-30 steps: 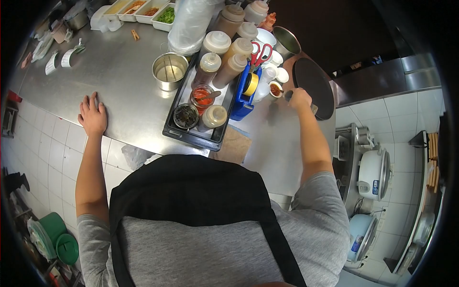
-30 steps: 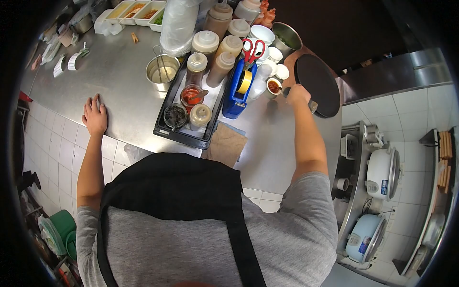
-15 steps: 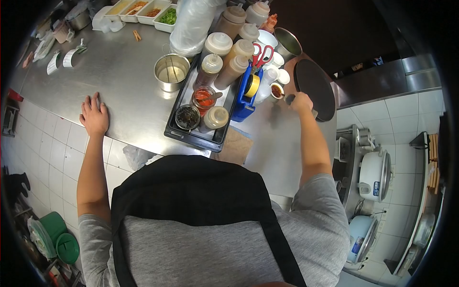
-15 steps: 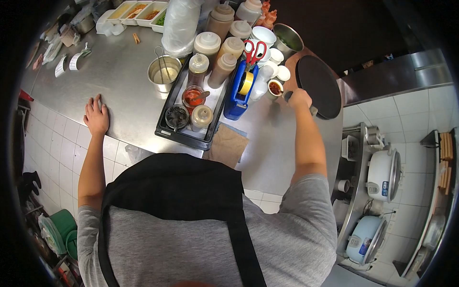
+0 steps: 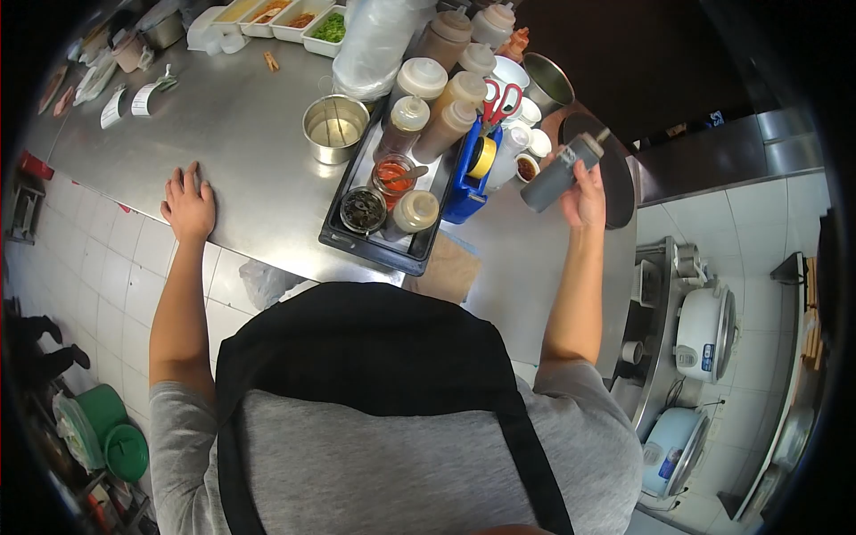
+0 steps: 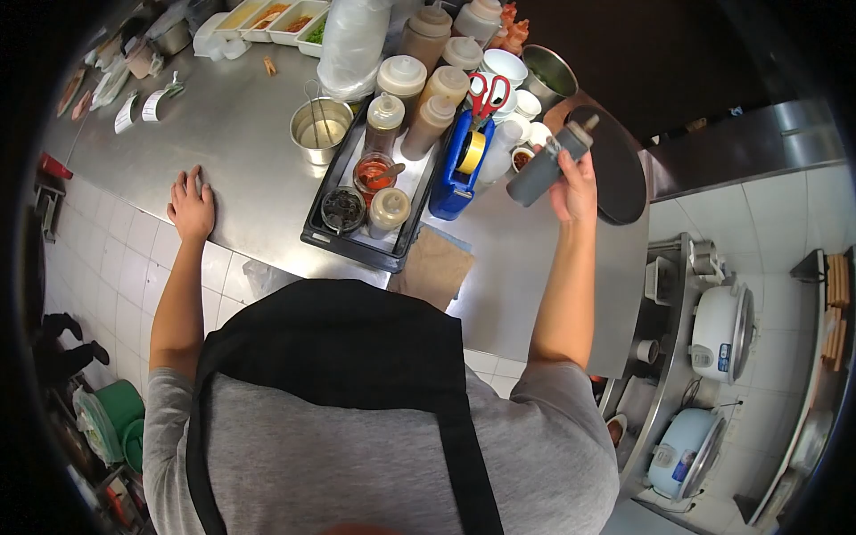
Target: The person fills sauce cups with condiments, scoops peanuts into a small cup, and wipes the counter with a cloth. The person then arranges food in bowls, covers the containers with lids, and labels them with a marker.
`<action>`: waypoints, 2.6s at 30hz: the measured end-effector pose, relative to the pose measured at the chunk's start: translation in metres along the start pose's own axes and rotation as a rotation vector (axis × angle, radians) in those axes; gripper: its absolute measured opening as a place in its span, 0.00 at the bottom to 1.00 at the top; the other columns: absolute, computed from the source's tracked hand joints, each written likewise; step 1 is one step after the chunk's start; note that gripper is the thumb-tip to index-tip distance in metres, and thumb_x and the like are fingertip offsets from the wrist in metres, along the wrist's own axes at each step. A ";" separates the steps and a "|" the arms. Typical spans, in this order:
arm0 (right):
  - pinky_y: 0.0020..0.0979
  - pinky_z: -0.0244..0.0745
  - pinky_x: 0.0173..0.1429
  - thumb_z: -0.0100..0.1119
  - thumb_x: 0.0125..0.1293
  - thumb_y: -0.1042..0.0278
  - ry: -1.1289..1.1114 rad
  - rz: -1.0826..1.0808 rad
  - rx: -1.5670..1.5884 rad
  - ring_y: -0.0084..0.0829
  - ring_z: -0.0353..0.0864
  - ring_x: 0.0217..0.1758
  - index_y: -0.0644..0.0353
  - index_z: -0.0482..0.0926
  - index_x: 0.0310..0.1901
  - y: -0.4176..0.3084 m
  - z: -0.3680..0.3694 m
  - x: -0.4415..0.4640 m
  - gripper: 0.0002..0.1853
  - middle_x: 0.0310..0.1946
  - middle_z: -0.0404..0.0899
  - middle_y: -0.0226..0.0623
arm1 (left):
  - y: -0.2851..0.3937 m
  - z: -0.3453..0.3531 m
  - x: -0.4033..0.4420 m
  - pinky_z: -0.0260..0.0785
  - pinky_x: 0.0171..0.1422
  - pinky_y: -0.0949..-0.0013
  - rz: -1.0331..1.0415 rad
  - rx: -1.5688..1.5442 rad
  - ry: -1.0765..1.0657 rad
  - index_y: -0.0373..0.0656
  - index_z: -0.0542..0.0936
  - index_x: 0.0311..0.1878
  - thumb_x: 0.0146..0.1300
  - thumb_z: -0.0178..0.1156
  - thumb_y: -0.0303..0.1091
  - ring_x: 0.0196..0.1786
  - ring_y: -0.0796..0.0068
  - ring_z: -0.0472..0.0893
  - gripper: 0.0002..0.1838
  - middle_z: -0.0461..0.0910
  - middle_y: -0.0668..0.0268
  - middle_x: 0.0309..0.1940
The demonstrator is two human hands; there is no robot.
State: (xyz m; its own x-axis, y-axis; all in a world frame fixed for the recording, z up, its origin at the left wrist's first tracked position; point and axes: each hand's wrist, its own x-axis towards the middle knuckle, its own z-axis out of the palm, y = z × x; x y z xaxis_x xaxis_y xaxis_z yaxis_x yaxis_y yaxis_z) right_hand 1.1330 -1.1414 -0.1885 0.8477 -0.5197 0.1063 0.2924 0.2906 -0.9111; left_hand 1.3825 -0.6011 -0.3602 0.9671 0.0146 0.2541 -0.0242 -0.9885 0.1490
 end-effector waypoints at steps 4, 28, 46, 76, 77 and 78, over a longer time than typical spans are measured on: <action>0.32 0.77 0.50 0.67 0.58 0.73 0.050 -0.011 -0.408 0.29 0.80 0.46 0.64 0.69 0.59 -0.011 -0.005 0.020 0.27 0.43 0.79 0.36 | -0.001 -0.002 0.000 0.41 0.74 0.43 0.003 -0.007 -0.009 0.64 0.63 0.69 0.67 0.45 0.47 0.75 0.59 0.52 0.26 0.56 0.63 0.73; 0.37 0.76 0.51 0.77 0.47 0.60 0.142 0.540 -2.002 0.37 0.79 0.56 0.55 0.78 0.54 0.030 -0.081 0.050 0.30 0.54 0.79 0.33 | 0.001 -0.002 0.000 0.41 0.74 0.43 -0.009 0.003 -0.004 0.65 0.63 0.69 0.66 0.46 0.47 0.76 0.59 0.52 0.26 0.56 0.63 0.72; 0.35 0.72 0.58 0.69 0.50 0.81 -0.359 -0.146 -0.410 0.32 0.74 0.57 0.54 0.65 0.60 0.024 0.093 -0.015 0.35 0.55 0.75 0.42 | 0.001 -0.001 -0.002 0.42 0.74 0.42 -0.010 -0.041 0.030 0.63 0.65 0.67 0.65 0.47 0.46 0.75 0.58 0.53 0.26 0.57 0.62 0.72; 0.57 0.51 0.69 0.75 0.37 0.41 -0.137 -0.468 -1.546 0.46 0.59 0.70 0.56 0.85 0.43 0.054 0.187 0.031 0.33 0.65 0.65 0.40 | 0.001 -0.003 -0.002 0.42 0.73 0.42 0.020 -0.065 0.026 0.63 0.65 0.68 0.66 0.46 0.46 0.75 0.58 0.53 0.25 0.57 0.61 0.72; 0.54 0.54 0.70 0.76 0.37 0.42 -0.109 -0.498 -1.436 0.47 0.62 0.69 0.57 0.85 0.42 0.045 0.178 0.033 0.32 0.64 0.66 0.40 | 0.000 -0.003 -0.002 0.42 0.73 0.42 0.018 -0.068 0.027 0.63 0.65 0.68 0.66 0.46 0.46 0.75 0.58 0.53 0.25 0.57 0.61 0.72; 0.44 0.63 0.67 0.77 0.34 0.43 -0.034 -0.471 -1.188 0.44 0.66 0.66 0.56 0.86 0.40 0.035 0.165 0.042 0.31 0.63 0.68 0.40 | 0.000 -0.001 -0.001 0.42 0.73 0.42 0.021 -0.064 0.032 0.63 0.65 0.68 0.66 0.47 0.46 0.75 0.58 0.53 0.25 0.57 0.61 0.72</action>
State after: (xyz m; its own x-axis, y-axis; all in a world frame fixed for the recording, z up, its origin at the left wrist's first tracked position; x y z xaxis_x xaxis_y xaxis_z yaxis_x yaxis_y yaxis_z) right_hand 1.2517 -1.0207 -0.1502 0.7864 -0.3507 0.5085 0.0076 -0.8177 -0.5756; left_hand 1.3809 -0.6011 -0.3591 0.9576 -0.0004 0.2881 -0.0618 -0.9771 0.2038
